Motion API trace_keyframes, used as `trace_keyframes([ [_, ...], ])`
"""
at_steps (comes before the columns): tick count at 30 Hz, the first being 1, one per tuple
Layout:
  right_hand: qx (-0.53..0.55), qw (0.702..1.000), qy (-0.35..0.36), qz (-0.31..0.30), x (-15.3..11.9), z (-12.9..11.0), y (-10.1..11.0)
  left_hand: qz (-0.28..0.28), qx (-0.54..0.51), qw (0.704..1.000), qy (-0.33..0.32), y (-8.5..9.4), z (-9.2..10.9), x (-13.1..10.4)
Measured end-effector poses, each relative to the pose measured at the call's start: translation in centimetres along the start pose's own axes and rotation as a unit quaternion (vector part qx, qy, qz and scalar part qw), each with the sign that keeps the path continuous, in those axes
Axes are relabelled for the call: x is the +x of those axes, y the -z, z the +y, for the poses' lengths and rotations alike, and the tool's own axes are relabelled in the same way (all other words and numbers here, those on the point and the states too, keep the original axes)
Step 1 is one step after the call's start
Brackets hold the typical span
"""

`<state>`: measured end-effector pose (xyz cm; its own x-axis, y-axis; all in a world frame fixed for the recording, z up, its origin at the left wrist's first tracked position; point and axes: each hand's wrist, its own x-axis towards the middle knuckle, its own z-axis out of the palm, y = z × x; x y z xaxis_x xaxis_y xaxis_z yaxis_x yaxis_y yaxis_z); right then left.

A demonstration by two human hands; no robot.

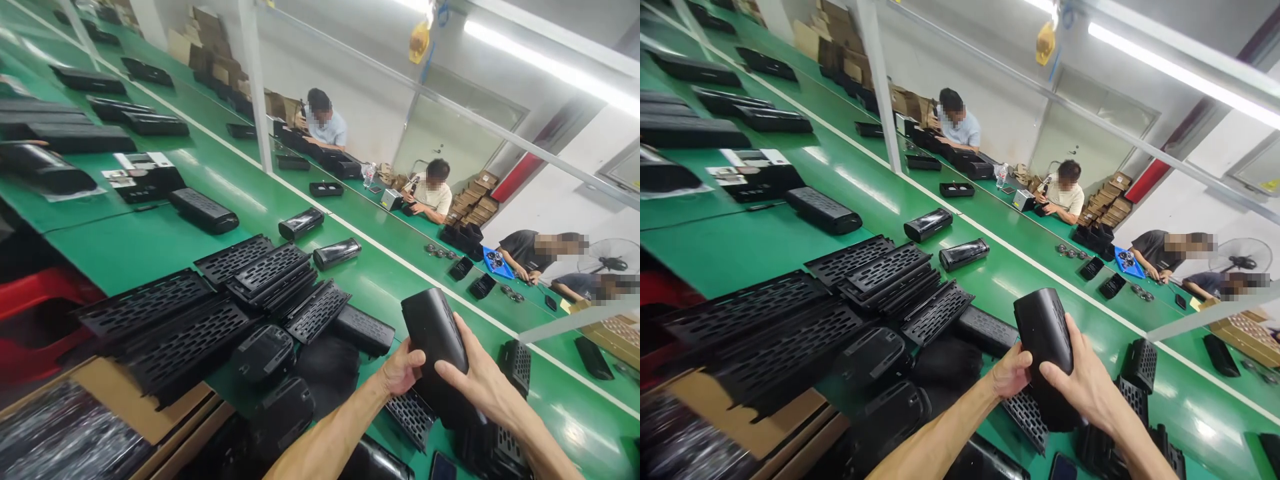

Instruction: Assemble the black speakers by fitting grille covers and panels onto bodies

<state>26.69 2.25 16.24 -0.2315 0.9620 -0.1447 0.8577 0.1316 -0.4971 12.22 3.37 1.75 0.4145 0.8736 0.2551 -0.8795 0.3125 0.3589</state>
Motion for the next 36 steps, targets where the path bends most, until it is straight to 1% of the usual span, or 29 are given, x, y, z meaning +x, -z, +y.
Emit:
trace_keyframes([
  [1, 0.016, 1.000, 0.011, -0.010, -0.2, 0.2, 0.4, 0.004, 0.005, 1.000, 0.001, -0.3, 0.3, 0.1],
  [2, 0.038, 0.999, 0.025, -0.007, -0.6, 0.5, 0.6, 0.008, 0.011, 1.000, -0.002, -0.5, 0.8, 0.2],
  [3, 0.065, 0.997, 0.040, 0.016, -1.2, 0.9, 0.5, 0.014, 0.018, 1.000, -0.010, -0.8, 1.3, 0.3],
  [4, 0.096, 0.992, 0.055, 0.060, -2.0, 1.4, -0.1, 0.022, 0.025, 0.999, -0.022, -1.1, 1.8, 0.4],
  [5, 0.127, 0.983, 0.065, 0.116, -2.9, 1.8, -1.1, 0.031, 0.032, 0.998, -0.036, -1.3, 2.3, 0.4],
  [7, 0.172, 0.955, 0.065, 0.231, -4.4, 2.5, -4.1, 0.048, 0.041, 0.996, -0.054, -1.8, 3.0, 0.4],
  [9, 0.171, 0.936, 0.051, 0.304, -5.1, 2.7, -7.4, 0.058, 0.049, 0.995, -0.057, -2.2, 3.0, 0.4],
  [10, 0.156, 0.923, 0.056, 0.347, -5.1, 2.7, -8.6, 0.060, 0.053, 0.995, -0.054, -2.3, 2.9, 0.4],
  [11, 0.139, 0.912, 0.066, 0.380, -4.9, 2.7, -9.5, 0.061, 0.058, 0.995, -0.049, -2.3, 2.7, 0.3],
  [12, 0.123, 0.900, 0.081, 0.410, -4.7, 2.7, -9.9, 0.060, 0.065, 0.995, -0.040, -2.2, 2.5, 0.3],
  [13, 0.110, 0.892, 0.097, 0.427, -4.6, 2.8, -9.9, 0.056, 0.073, 0.995, -0.025, -1.9, 2.6, 0.2],
  [15, 0.100, 0.891, 0.112, 0.428, -4.9, 3.2, -8.9, 0.054, 0.102, 0.993, -0.001, -1.2, 3.5, 0.1],
  [16, 0.101, 0.895, 0.109, 0.420, -5.5, 3.5, -8.3, 0.060, 0.128, 0.990, -0.005, -0.8, 4.4, 0.0],
  [18, 0.113, 0.908, 0.090, 0.393, -7.0, 4.3, -7.2, 0.076, 0.209, 0.974, -0.042, -0.1, 7.0, -0.1],
  [19, 0.121, 0.915, 0.077, 0.376, -7.9, 4.6, -6.8, 0.073, 0.266, 0.959, -0.062, 0.0, 8.4, -0.2],
  [20, 0.129, 0.921, 0.067, 0.360, -8.6, 5.0, -6.6, 0.046, 0.320, 0.945, -0.052, 0.0, 9.8, -0.3],
  [21, 0.134, 0.927, 0.060, 0.346, -9.3, 5.2, -6.4, 0.006, 0.360, 0.933, -0.023, -0.3, 10.9, -0.4],
  [23, 0.140, 0.933, 0.057, 0.326, -10.1, 5.7, -6.3, -0.062, 0.397, 0.916, 0.027, -1.1, 12.2, -0.5],
  [24, 0.141, 0.935, 0.059, 0.321, -10.3, 5.9, -6.3, -0.079, 0.398, 0.913, 0.038, -1.5, 12.3, -0.6],
  [25, 0.142, 0.935, 0.062, 0.318, -10.4, 6.1, -6.3, -0.083, 0.395, 0.914, 0.035, -2.0, 12.2, -0.7],
  [28, 0.148, 0.939, 0.068, 0.304, -10.2, 6.6, -6.2, -0.054, 0.391, 0.919, -0.009, -2.8, 10.8, -1.0],
  [31, 0.160, 0.943, 0.064, 0.285, -10.1, 7.1, -5.9, -0.024, 0.386, 0.921, -0.044, -2.6, 9.5, -1.3],
  [33, 0.176, 0.943, 0.058, 0.275, -10.1, 7.3, -5.5, -0.007, 0.383, 0.922, -0.054, -2.2, 9.1, -1.5],
  [36, 0.216, 0.945, 0.031, 0.244, -10.1, 7.2, -4.6, 0.023, 0.367, 0.928, -0.064, -1.6, 8.5, -1.7],
])
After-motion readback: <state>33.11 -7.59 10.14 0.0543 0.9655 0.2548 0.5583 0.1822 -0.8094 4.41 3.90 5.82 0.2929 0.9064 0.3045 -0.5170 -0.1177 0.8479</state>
